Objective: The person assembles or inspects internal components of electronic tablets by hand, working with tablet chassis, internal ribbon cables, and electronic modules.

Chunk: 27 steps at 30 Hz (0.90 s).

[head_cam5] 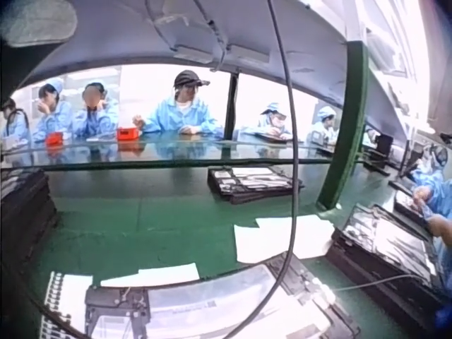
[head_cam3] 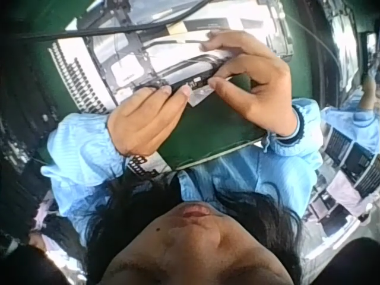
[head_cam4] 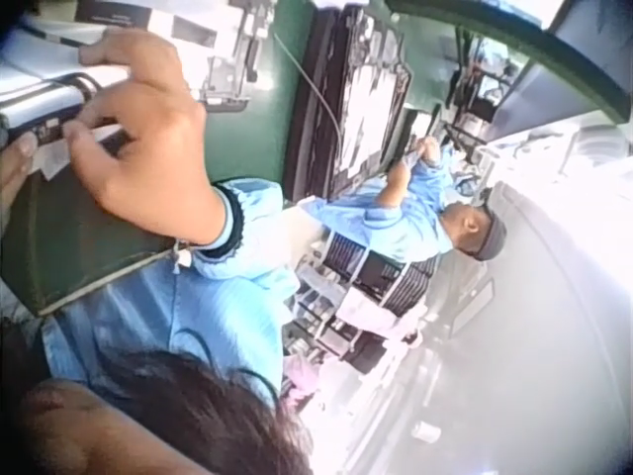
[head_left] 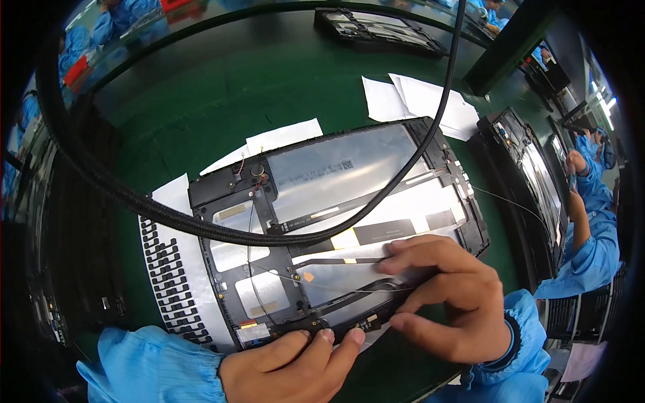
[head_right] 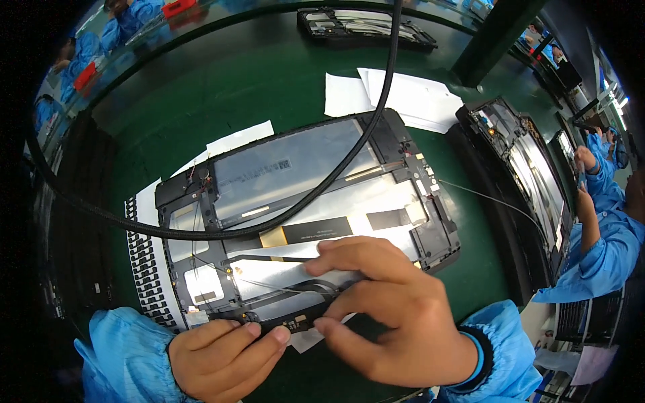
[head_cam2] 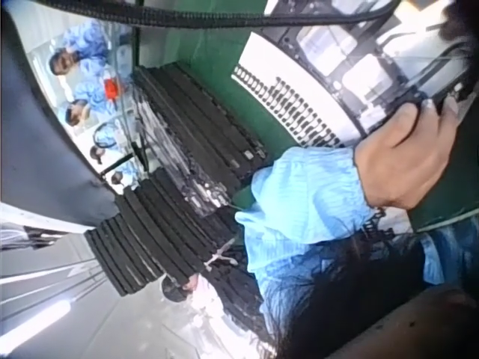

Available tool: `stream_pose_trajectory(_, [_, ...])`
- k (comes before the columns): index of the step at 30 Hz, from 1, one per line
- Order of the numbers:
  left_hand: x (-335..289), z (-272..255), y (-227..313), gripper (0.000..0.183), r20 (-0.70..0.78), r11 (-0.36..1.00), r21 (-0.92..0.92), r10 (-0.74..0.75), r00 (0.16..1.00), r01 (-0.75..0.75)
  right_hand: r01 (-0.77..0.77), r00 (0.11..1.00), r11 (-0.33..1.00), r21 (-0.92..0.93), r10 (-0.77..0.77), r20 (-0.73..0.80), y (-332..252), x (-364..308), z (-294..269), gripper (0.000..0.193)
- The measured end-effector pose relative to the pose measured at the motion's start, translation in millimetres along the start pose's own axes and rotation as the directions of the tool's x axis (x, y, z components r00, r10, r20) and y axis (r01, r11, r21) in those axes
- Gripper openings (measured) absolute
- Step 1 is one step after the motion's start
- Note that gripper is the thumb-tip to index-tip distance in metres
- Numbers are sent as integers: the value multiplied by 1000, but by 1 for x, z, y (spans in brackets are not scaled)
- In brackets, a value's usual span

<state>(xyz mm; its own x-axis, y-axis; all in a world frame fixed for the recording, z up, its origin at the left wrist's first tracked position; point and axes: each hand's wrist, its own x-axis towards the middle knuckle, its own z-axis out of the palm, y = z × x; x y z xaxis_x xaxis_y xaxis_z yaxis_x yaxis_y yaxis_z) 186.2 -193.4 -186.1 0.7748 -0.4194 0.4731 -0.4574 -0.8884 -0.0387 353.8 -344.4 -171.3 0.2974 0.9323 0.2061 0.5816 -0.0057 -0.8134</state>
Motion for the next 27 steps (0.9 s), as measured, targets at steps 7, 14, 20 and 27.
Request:
stream_pose_trajectory(7, [1,2,3,22,-30,996,-73,-47,998,45,110,994,980,-164,-106,35,-6,-1,5,19])
stream_pose_trajectory(14, [1,4,1,20,-61,996,-68,-66,996,62,232,967,919,-320,-253,-26,-4,0,13,18])
stream_pose_trajectory(20, [8,9,12,19,-98,946,-258,-227,969,196,305,937,841,-447,-349,-16,-13,5,19,16])
stream_pose_trajectory(27, [-46,-44,-7,20,20,922,-229,-318,948,314,126,982,966,-227,-154,-110,-28,8,25,22])
